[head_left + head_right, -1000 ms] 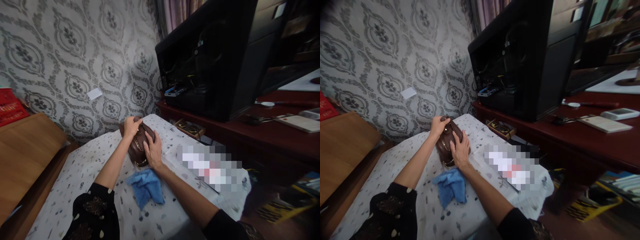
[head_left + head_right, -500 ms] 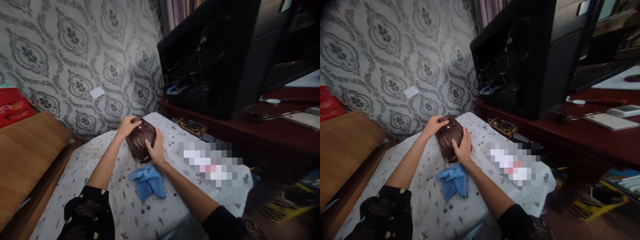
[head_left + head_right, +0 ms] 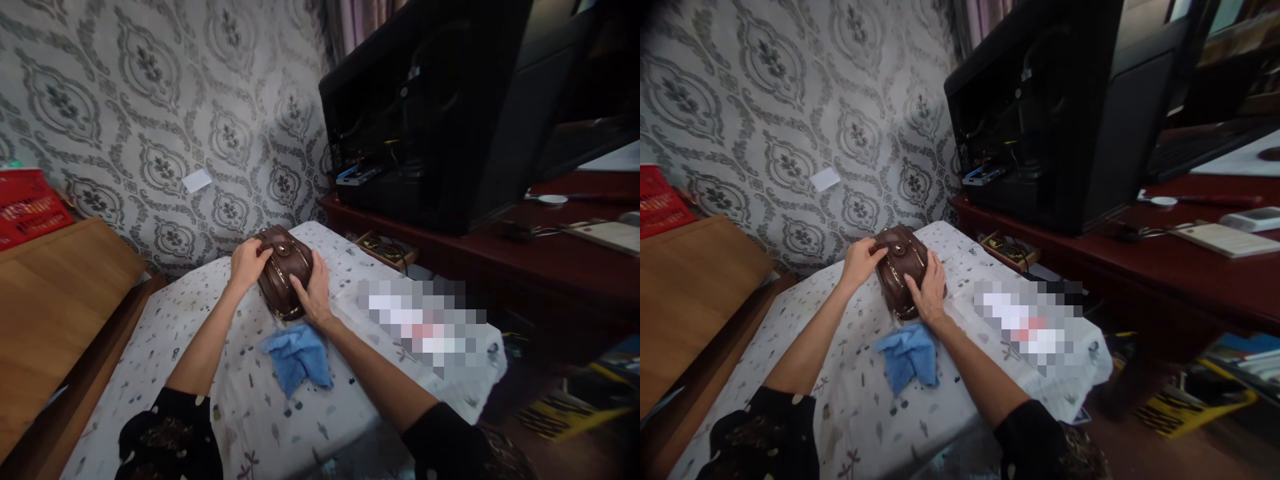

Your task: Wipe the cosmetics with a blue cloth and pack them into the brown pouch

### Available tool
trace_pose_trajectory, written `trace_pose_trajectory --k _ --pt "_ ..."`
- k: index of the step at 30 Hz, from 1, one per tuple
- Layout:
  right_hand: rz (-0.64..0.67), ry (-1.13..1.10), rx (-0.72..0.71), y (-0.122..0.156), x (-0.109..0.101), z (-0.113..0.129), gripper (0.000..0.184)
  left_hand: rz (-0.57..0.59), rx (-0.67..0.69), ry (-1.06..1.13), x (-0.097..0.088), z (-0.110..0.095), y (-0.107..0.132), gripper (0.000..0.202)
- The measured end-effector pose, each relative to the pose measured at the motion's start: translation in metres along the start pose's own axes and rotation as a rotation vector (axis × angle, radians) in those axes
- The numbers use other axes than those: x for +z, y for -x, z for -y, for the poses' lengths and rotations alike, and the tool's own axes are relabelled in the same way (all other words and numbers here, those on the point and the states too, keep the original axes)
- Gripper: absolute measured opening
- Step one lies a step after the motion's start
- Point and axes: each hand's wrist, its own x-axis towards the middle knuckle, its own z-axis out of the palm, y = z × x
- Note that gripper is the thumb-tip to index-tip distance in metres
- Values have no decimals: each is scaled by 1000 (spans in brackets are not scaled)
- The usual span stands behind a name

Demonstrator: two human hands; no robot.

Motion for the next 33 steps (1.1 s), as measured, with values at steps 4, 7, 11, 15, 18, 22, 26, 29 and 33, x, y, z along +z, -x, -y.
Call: trace_pose_trajectory --k 4,7,11,15,18,22,26,29,33 --pt "11 4 23 0 0 0 78 0 95 51 -2 -4 11 24" --pt "22 -23 44 -1 -2 0 83 9 92 77 -3 -4 14 25" --pt "24 -166 100 -3 -5 -2 81 57 10 101 -2 -6 8 18" --pt "-19 -311 173 -5 -5 -4 74 30 54 162 4 -17 -6 10" --pt "-43 -330 175 -5 -4 -4 76 38 120 162 12 -28 -15 14" --pt "-9 -269 173 -5 -3 -4 77 6 78 129 22 -39 -26 17" --pt "-3 -193 190 -5 -1 -4 76 -29 18 170 28 -42 -34 22" --pt "-12 -168 227 -5 0 -3 76 -32 -6 220 32 -44 -34 21" --pt "-24 -156 237 -5 3 -2 76 -18 16 284 37 -44 -28 24"
